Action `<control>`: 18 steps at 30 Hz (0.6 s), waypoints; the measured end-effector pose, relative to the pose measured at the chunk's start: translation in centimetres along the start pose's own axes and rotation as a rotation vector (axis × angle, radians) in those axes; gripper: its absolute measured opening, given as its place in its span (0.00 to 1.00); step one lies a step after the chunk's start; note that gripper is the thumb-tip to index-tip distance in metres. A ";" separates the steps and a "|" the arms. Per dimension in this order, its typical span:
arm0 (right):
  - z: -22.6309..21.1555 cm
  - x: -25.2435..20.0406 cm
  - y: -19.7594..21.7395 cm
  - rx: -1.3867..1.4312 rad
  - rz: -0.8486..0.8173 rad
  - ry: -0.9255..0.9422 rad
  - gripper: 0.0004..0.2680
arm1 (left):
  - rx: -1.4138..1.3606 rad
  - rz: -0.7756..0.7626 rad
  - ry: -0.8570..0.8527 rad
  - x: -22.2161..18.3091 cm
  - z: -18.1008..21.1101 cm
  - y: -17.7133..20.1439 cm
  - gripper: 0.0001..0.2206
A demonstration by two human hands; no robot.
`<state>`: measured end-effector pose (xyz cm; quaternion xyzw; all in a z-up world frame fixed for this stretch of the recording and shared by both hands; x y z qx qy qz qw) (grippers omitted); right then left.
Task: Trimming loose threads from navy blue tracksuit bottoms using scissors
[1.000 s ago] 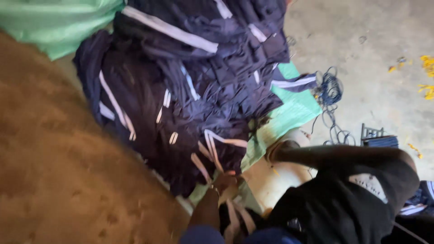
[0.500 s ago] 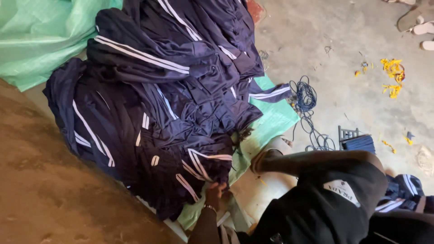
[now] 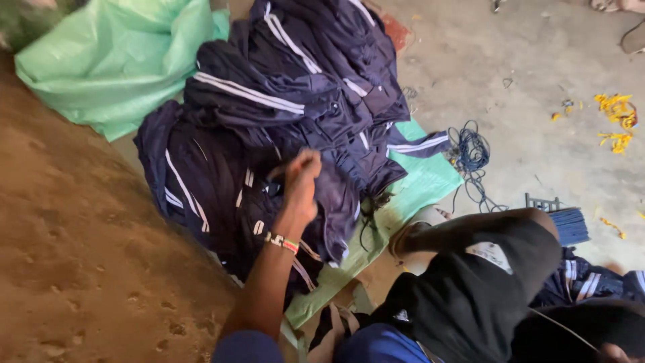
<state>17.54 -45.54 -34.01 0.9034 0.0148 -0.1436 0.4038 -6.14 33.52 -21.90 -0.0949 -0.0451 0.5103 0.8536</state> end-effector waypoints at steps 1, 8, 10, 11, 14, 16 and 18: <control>0.9 0.0 -0.4 0.014 0.012 0.001 0.17 | -0.054 -0.044 -0.092 0.9 2.7 -1.8 0.06; -22.4 -22.6 0.9 0.231 0.099 0.050 0.21 | -0.373 -0.534 -0.528 -2.4 24.3 -18.9 0.12; -25.7 -24.9 2.3 0.287 0.127 -0.016 0.17 | -0.476 -0.674 -0.528 -3.0 24.6 -23.9 0.08; -27.1 -26.0 3.3 0.326 0.127 -0.069 0.14 | -0.566 -0.779 -0.521 -3.7 24.6 -26.7 0.04; -30.3 -26.4 4.1 0.840 0.082 0.071 0.17 | -0.759 -0.950 -0.442 -7.5 25.0 -33.1 0.05; -31.2 -27.4 5.5 0.918 0.109 0.059 0.15 | -0.847 -1.124 -0.258 -11.5 25.8 -34.4 0.04; -32.5 -27.8 6.9 0.981 0.136 0.057 0.13 | -0.931 -1.284 -0.065 -14.1 25.6 -35.3 0.05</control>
Point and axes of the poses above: each hand's wrist, its own x-axis towards the middle knuckle, its own y-axis out of the back of the hand, z = x × y, the point moved 3 cm from there along x, towards the middle knuckle, and after that the axes turned 13 degrees about -y, right-handed, at the moved point
